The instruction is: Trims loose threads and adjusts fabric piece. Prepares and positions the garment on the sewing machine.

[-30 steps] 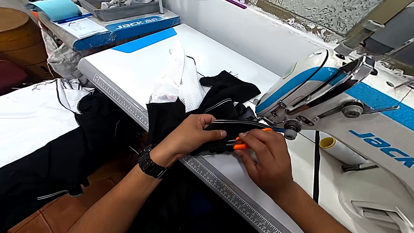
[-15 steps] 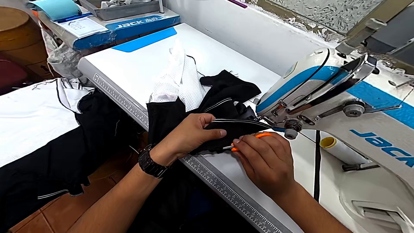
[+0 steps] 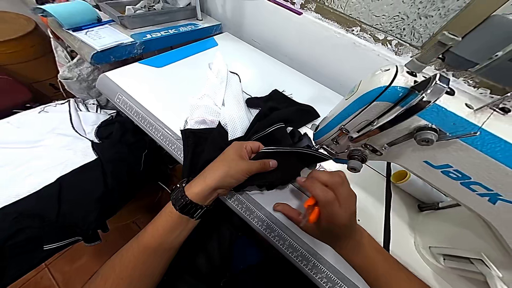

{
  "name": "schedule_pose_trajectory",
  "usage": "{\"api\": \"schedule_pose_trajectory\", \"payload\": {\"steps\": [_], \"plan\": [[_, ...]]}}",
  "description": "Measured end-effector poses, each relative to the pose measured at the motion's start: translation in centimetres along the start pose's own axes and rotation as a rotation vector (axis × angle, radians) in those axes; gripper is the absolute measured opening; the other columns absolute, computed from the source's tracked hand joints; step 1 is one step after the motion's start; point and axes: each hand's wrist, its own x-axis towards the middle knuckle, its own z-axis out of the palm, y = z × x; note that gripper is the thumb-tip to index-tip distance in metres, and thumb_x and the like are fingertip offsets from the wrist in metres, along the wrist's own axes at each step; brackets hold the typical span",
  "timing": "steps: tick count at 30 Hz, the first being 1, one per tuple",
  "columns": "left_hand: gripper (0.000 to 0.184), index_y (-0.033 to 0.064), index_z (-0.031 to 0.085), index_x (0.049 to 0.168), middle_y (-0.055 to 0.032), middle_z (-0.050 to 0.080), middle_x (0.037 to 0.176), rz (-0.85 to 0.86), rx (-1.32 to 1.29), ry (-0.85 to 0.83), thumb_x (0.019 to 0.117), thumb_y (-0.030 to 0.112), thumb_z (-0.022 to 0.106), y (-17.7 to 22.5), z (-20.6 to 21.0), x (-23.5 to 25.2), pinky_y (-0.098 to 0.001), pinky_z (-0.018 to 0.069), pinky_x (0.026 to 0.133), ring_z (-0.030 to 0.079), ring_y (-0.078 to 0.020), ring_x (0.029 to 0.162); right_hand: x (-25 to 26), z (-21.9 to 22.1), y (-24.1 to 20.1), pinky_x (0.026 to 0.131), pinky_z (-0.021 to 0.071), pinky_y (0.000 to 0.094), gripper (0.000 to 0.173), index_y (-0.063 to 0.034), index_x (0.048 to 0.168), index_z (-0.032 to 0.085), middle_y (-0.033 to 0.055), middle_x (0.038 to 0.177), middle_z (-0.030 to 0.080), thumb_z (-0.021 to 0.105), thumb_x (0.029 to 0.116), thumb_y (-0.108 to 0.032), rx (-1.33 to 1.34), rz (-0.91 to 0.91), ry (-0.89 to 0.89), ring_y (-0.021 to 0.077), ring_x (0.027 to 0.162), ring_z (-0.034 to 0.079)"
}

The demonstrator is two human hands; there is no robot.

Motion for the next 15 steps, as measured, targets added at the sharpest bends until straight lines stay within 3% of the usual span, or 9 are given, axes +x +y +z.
{"api": "schedule_pose_trajectory", "payload": {"steps": [3, 6, 8, 15], "plan": [[0.01, -0.0009, 0.068, 0.1, -0.0116, 0.071, 0.078, -0.003, 0.013, 0.013, 0.0949, 0.007, 0.069, 0.1, 0.1, 0.0, -0.0238, 0.0552, 0.055, 0.066, -0.0125, 0.062, 0.8, 1.1, -0.9, 0.069, 0.0515, 0.0347, 0.051, -0.013, 0.116, 0.066, 0.0087, 0.111, 0.064, 0.08, 0.083, -0.049, -0.085, -0.001, -0.065, 0.021, 0.087, 0.062], [0.009, -0.0008, 0.067, 0.1, -0.0112, 0.071, 0.079, 0.002, 0.018, 0.027, 0.0956, 0.007, 0.069, 0.0, 0.3, 0.2, -0.0252, 0.0568, 0.058, 0.067, -0.0128, 0.064, 1.3, 1.5, -1.0, 0.067, 0.0535, 0.0334, 0.023, -0.0077, 0.112, 0.074, 0.0102, 0.112, 0.07, 0.071, 0.0934, -0.021, -0.115, -0.021, -0.109, 0.0224, 0.086, 0.066], [0.009, -0.0006, 0.067, 0.101, -0.011, 0.072, 0.081, -0.008, 0.007, 0.043, 0.0959, 0.007, 0.068, 0.1, 0.3, 0.2, -0.0258, 0.0578, 0.059, 0.068, -0.0131, 0.066, 1.1, 0.7, -0.6, 0.068, 0.0542, 0.0311, 0.018, -0.0082, 0.11, 0.076, 0.0078, 0.111, 0.072, 0.067, 0.0956, -0.013, -0.108, -0.034, -0.101, 0.02, 0.085, 0.066], [0.01, -0.0009, 0.067, 0.101, -0.0116, 0.072, 0.081, -0.025, -0.012, 0.062, 0.0952, 0.007, 0.069, 0.0, 0.2, 0.4, -0.0255, 0.0573, 0.058, 0.068, -0.0136, 0.065, 0.0, -0.9, 1.8, 0.076, 0.0589, 0.0288, 0.015, -0.0056, 0.096, 0.073, 0.0086, 0.108, 0.074, 0.063, 0.0981, -0.016, -0.081, 0.044, -0.072, 0.0175, 0.095, 0.071]]}}
